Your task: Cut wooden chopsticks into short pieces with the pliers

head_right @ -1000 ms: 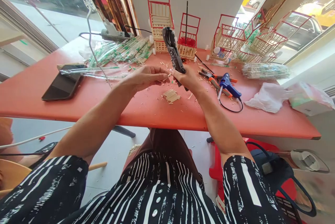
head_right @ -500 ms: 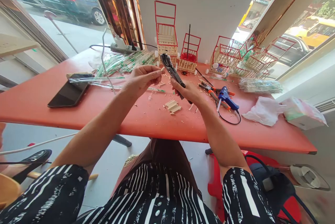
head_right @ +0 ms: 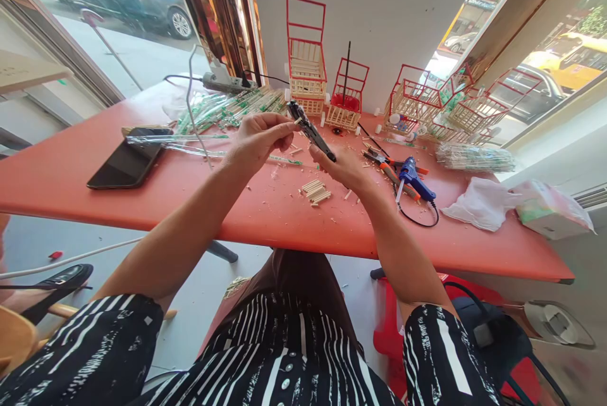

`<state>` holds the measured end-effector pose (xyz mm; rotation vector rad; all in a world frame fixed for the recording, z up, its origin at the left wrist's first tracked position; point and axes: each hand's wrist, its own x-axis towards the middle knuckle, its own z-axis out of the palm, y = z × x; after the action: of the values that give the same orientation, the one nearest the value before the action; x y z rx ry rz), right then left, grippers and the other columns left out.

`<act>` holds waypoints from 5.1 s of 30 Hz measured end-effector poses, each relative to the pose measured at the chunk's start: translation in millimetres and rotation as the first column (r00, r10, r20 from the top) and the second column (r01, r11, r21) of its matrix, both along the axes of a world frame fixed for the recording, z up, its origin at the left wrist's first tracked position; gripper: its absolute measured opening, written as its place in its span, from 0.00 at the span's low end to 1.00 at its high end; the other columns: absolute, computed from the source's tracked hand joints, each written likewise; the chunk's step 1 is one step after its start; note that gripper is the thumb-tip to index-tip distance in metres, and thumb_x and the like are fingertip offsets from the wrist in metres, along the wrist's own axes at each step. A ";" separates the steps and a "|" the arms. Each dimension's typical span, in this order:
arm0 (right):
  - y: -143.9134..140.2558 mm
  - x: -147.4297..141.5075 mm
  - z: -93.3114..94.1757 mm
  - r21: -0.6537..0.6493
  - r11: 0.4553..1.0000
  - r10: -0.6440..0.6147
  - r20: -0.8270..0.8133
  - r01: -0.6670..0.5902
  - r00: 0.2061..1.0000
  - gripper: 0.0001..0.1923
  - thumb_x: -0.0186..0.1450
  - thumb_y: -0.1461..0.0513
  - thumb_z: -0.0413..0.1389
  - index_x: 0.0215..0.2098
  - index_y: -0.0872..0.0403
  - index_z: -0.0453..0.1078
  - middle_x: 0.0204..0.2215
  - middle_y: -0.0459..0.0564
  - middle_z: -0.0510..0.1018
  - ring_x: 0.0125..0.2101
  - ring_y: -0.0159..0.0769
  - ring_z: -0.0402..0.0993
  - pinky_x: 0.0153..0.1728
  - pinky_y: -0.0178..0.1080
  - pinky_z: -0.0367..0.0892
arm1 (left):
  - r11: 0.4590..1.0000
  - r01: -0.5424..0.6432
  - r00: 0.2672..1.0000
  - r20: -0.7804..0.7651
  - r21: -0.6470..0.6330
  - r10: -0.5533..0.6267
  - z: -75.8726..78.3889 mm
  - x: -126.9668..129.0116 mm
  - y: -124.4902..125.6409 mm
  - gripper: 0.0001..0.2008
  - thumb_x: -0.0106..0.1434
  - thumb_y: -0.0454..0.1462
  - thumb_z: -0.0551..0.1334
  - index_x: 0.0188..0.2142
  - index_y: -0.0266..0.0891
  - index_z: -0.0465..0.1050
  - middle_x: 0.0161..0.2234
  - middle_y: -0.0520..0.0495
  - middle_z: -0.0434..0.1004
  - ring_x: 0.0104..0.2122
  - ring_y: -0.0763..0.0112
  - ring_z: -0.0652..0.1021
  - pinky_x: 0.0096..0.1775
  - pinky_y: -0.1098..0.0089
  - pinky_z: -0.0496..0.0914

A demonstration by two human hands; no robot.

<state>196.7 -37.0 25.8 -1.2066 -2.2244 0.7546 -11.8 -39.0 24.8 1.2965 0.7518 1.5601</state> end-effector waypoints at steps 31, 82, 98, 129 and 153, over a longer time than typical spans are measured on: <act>-2.0 -9.7 -12.9 0.191 0.959 -0.239 0.136 0.211 0.962 0.37 0.71 0.32 0.42 0.20 0.50 0.53 0.18 0.46 0.62 0.23 0.32 0.61 0.28 0.40 0.52 | 0.992 -0.086 0.974 -0.199 0.097 0.104 -8.3 -3.2 9.8 0.11 0.59 0.23 0.64 0.23 0.35 0.75 0.16 0.55 0.67 0.17 0.82 0.66 0.23 0.75 0.61; 7.3 -3.5 -16.7 0.334 0.915 -0.286 0.136 0.227 0.949 0.39 0.71 0.30 0.34 0.21 0.50 0.57 0.19 0.49 0.65 0.23 0.36 0.61 0.30 0.42 0.51 | 0.987 0.159 0.984 -0.076 -0.007 -0.159 -14.3 -7.9 14.0 0.07 0.67 0.36 0.70 0.32 0.37 0.77 0.21 0.52 0.72 0.20 0.78 0.72 0.26 0.76 0.69; 6.0 -4.0 -12.4 0.263 0.959 -0.147 0.149 0.104 0.978 0.46 0.67 0.27 0.29 0.24 0.53 0.65 0.22 0.51 0.73 0.26 0.37 0.70 0.32 0.40 0.55 | 0.993 0.107 0.993 -0.047 -0.054 -0.110 -8.2 -4.0 6.8 0.12 0.68 0.37 0.71 0.28 0.36 0.75 0.18 0.54 0.67 0.17 0.80 0.69 0.23 0.78 0.67; 3.5 -4.5 -15.3 0.373 0.909 -0.276 0.199 0.187 0.941 0.40 0.70 0.29 0.33 0.21 0.50 0.54 0.18 0.47 0.64 0.23 0.33 0.60 0.29 0.42 0.50 | 0.961 0.192 0.981 0.038 -0.199 -0.188 -3.2 -5.2 2.7 0.14 0.72 0.31 0.65 0.28 0.34 0.71 0.17 0.57 0.61 0.17 0.82 0.66 0.23 0.78 0.64; 16.8 10.2 -13.8 0.009 0.945 -0.324 -0.130 0.328 0.937 0.49 0.56 0.20 0.39 0.22 0.53 0.71 0.19 0.51 0.75 0.19 0.34 0.73 0.24 0.36 0.67 | 0.942 -0.335 0.892 -0.317 0.017 0.323 -20.7 -50.5 48.1 0.07 0.60 0.29 0.68 0.28 0.38 0.74 0.23 0.53 0.74 0.23 0.79 0.70 0.26 0.77 0.65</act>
<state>207.0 -20.2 12.0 -1.4236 -1.8619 0.6407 -62.4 9.1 4.1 1.4657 1.2545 1.6062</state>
